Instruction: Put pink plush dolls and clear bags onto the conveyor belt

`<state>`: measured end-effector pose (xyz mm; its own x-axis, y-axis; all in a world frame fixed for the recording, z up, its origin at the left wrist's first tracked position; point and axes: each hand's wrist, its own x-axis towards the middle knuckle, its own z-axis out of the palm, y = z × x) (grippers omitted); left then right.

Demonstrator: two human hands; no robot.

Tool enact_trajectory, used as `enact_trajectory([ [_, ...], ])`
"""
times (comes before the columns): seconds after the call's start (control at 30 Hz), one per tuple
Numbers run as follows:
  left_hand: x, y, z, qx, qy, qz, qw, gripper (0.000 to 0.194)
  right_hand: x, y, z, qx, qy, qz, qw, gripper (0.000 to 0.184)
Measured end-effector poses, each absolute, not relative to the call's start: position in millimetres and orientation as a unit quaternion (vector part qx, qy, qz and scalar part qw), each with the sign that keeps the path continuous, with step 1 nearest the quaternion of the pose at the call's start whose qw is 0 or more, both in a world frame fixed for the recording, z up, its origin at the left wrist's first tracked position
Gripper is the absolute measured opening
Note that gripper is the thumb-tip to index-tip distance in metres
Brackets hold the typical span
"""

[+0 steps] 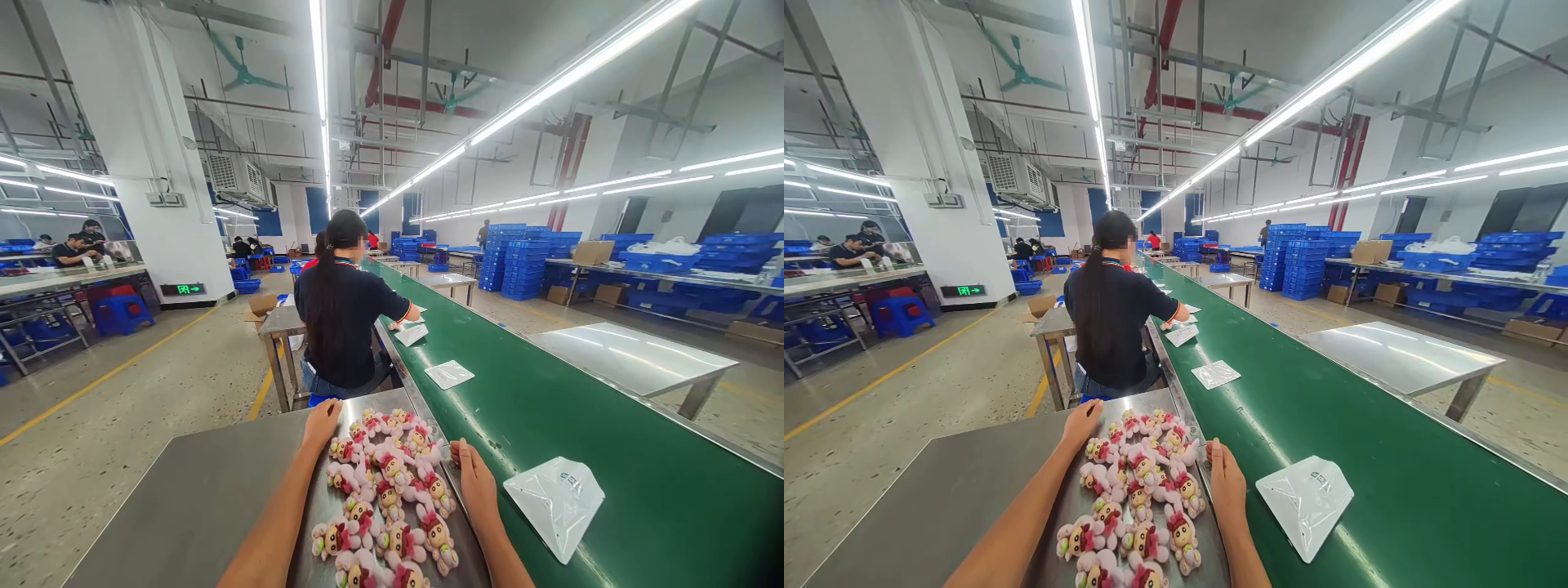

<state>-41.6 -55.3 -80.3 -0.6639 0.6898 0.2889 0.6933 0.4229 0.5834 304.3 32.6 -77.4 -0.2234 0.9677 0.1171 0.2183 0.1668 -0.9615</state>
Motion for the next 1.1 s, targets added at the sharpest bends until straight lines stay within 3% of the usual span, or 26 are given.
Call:
enact_trajectory([
  [1.1,-34.4,-58.5,-71.9,-0.414,-0.843,-0.343,0.003,0.042,304.9,39.0,-85.1,-0.450,-0.635,0.451,0.437,0.049],
])
